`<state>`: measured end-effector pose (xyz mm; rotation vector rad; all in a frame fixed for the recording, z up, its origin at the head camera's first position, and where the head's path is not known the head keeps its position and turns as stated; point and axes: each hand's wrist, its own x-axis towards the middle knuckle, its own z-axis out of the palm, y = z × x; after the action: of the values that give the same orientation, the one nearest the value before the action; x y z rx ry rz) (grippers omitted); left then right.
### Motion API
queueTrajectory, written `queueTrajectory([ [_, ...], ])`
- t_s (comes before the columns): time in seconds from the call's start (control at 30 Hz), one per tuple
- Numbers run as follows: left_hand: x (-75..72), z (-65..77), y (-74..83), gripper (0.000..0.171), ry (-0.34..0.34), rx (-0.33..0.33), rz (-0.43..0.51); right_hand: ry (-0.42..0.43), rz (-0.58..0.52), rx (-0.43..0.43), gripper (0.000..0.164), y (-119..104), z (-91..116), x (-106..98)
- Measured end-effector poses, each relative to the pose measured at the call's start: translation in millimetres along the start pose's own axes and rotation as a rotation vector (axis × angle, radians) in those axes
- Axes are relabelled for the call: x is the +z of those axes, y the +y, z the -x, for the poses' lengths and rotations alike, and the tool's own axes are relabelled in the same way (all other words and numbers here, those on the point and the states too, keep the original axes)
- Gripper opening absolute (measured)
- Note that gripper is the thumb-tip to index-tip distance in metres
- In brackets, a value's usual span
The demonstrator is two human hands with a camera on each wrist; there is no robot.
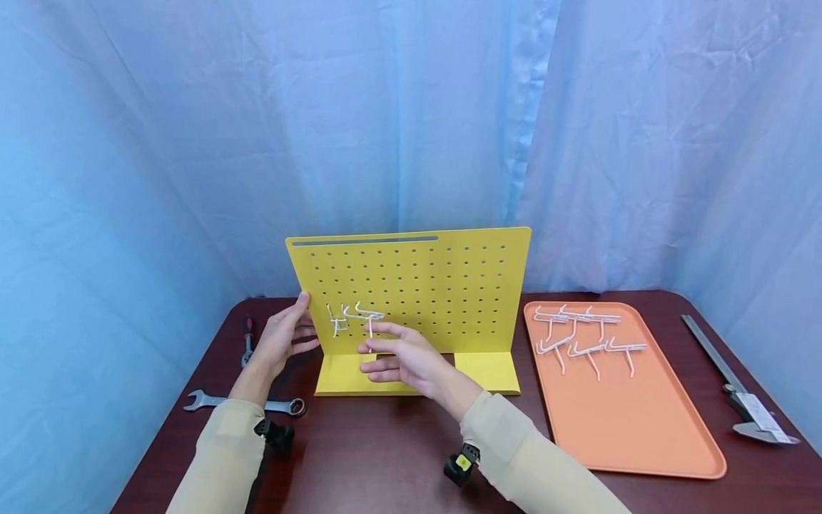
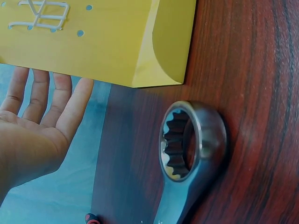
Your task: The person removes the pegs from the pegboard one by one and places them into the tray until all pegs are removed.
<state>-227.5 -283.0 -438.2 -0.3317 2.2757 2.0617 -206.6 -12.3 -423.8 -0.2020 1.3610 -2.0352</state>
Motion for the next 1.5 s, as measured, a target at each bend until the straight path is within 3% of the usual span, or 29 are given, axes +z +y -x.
queueTrajectory([
  [0.33, 0.4, -0.3, -0.6, 0.077, -0.004, 0.009, 0.006, -0.011, 0.071, -0.027, 0.056, -10.0, 13.8, -21.5],
  [0.67, -2.7, 0.5, -0.7, 0.078, -0.006, 0.008, 0.002, 0.014, 0.348, -0.066, 0.052, -36.7, 49.6, -55.4],
  [0.9, -3.1, 0.9, -0.8, 0.080, -0.019, -0.006, 0.004, 0.006, 0.507, -0.048, 0.043, -54.1, 86.3, -95.8],
  [1.23, -1.0, -2.1, -2.9, 0.083, -0.008, -0.012, 0.014, -0.008, 0.610, 0.017, 0.032, -64.2, 147.4, -160.5],
  [1.5, 0.3, -3.0, -3.6, 0.081, -0.013, -0.002, 0.012, 0.079, 0.677, 0.049, 0.038, -69.9, 191.3, -213.9],
])
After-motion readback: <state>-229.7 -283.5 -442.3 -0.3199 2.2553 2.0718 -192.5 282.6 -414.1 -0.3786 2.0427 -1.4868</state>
